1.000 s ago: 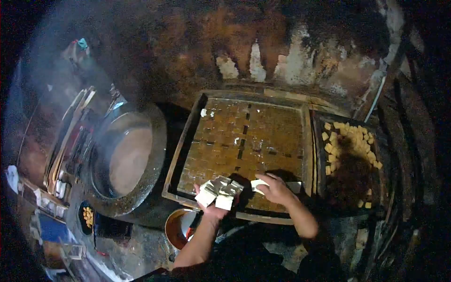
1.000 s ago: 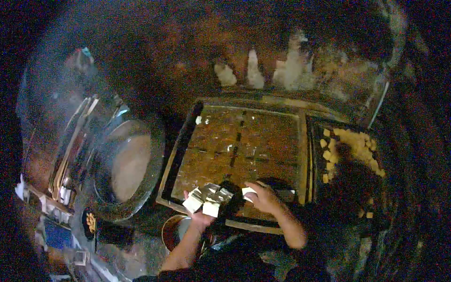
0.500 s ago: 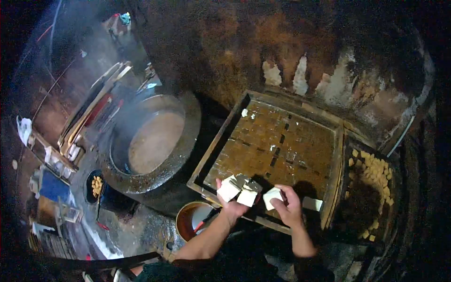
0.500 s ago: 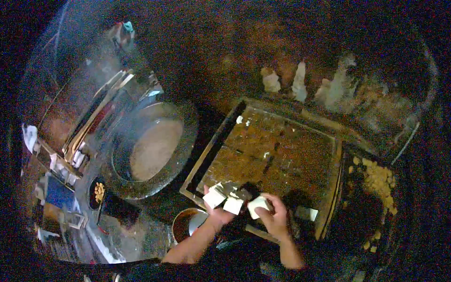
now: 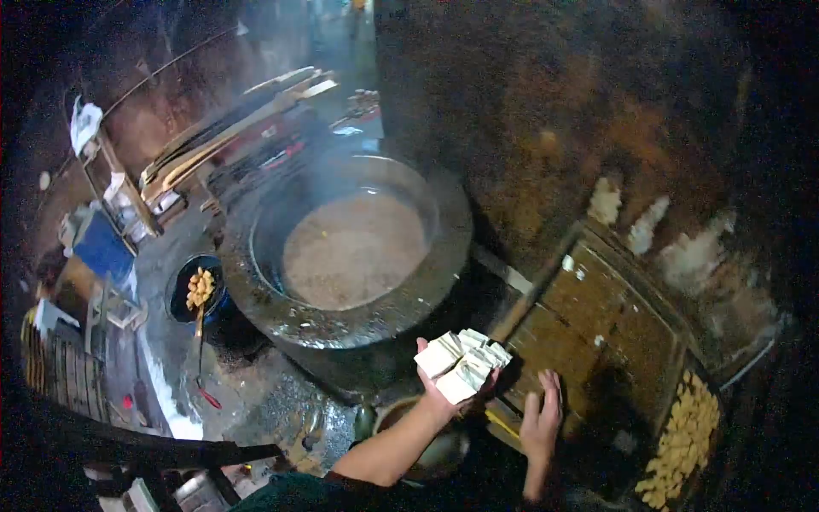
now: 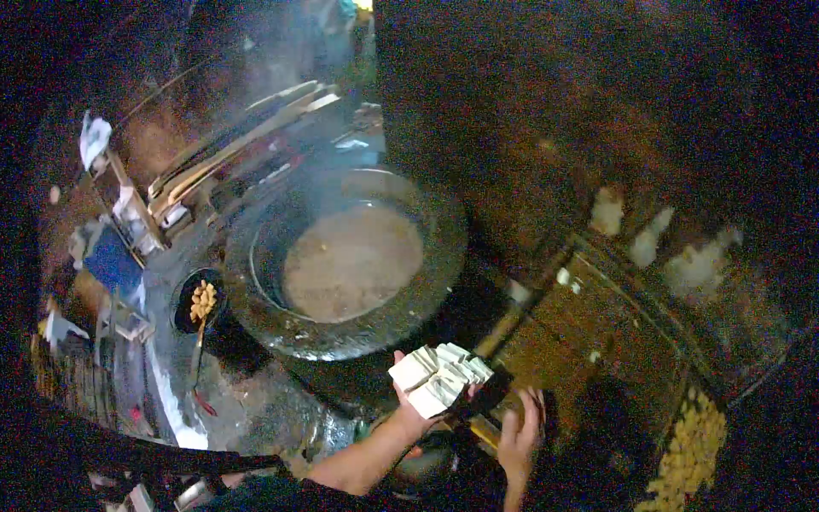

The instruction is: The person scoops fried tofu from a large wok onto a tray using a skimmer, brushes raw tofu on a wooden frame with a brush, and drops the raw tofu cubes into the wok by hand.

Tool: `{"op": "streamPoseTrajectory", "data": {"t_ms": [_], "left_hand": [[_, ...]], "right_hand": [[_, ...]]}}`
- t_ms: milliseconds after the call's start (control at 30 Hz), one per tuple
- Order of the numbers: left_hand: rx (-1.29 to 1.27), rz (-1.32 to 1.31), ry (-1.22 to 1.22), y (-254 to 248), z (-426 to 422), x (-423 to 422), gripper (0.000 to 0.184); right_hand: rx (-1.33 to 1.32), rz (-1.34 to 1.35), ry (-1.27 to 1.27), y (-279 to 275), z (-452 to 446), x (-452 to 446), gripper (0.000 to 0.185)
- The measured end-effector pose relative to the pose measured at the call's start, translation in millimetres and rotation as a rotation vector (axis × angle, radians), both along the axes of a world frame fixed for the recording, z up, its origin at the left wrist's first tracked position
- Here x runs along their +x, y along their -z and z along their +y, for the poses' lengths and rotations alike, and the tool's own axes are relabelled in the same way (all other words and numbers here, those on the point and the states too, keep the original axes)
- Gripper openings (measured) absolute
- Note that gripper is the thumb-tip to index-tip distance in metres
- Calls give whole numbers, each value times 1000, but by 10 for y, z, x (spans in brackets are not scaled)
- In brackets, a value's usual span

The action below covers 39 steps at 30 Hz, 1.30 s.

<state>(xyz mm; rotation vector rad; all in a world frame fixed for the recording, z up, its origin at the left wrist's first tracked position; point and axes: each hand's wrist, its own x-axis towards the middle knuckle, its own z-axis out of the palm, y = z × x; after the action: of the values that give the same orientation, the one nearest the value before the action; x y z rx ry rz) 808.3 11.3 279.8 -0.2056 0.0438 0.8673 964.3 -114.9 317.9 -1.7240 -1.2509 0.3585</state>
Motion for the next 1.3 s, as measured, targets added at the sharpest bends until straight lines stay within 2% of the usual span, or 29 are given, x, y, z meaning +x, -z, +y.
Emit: {"op": "streamPoseTrajectory", "data": {"t_ms": [33,100,133,233,300,367,400,433,467,533,567,600,633,700,733,767,800,833,867,900,933,967,1000,1033,1100,1133,1200,1233,1300], "left_hand": [[6,-6,-23,78,229,-238,94],[21,5,-78,232,783,-758,92],[32,27,-109,338,1082,-1015,91],[123,154,-214,854,2045,-1792,85],[46,309,-191,1014,2607,-2255,76],[132,509,-260,1765,3262,-2712,69],[73,618,-248,2116,3526,-2876,68],[13,727,-235,2313,3699,-2969,67],[5,708,-239,2412,3767,-2974,67],[141,1626,-92,2600,3845,-2997,73],[263,2135,165,2951,3893,-3016,85],[538,2285,337,3636,3917,-2930,90],[576,2194,398,3175,3716,-2733,92],[636,2004,518,2036,3303,-2318,99],[729,2010,568,1642,3126,-2068,98],[910,2057,518,1405,2918,-1804,93],[1071,2018,192,1295,2662,-1515,83],[1124,1797,63,807,2396,-1282,74],[1195,1587,74,704,2137,-981,71],[1231,1391,91,627,1863,-746,69],[1435,1404,53,419,1634,-558,68],[1623,1417,-19,150,1404,-436,66],[1468,1130,107,-256,1237,-337,63],[1507,1087,129,-205,1083,-159,63],[1773,1047,-257,143,788,167,62],[1798,1033,-252,305,693,283,62],[1864,1177,-212,526,523,476,60],[1885,1173,-210,493,438,549,60],[1988,1739,-15,260,254,602,57]], "right_hand": [[-118,-154,35,159,33,-95,41],[-66,-433,67,946,74,-139,42],[-66,-561,107,1060,100,-199,41],[-102,-836,230,1081,175,-312,40],[-127,-944,280,1054,224,-338,40],[-122,-1047,315,1071,288,-379,39],[-102,-1094,323,1083,335,-399,39],[-91,-1154,335,1090,332,-396,39],[-60,-1211,340,1078,342,-389,38],[5,-1320,345,1059,369,-393,38],[54,-1360,354,1038,395,-403,37],[-144,-1425,349,1105,250,-325,36],[-155,-1437,356,1122,258,-250,36],[-520,-987,380,1239,101,-166,18],[-469,-975,332,1365,64,-115,16],[-434,-964,313,1266,51,-114,15],[-471,-885,323,780,401,-483,15],[-262,-897,340,884,355,-399,16],[-301,-833,411,635,521,-561,13],[-232,-842,417,729,410,-468,11],[-365,-837,369,608,404,-490,11],[-405,-792,487,648,412,-498,12],[-398,-768,461,641,362,-488,15],[-390,-743,434,630,308,-487,18],[-365,-704,387,635,241,-497,22],[-345,-692,380,652,222,-490,23],[-313,-659,363,681,181,-492,24],[-294,-637,358,707,182,-469,25],[-260,-592,359,697,115,-407,27]]}}
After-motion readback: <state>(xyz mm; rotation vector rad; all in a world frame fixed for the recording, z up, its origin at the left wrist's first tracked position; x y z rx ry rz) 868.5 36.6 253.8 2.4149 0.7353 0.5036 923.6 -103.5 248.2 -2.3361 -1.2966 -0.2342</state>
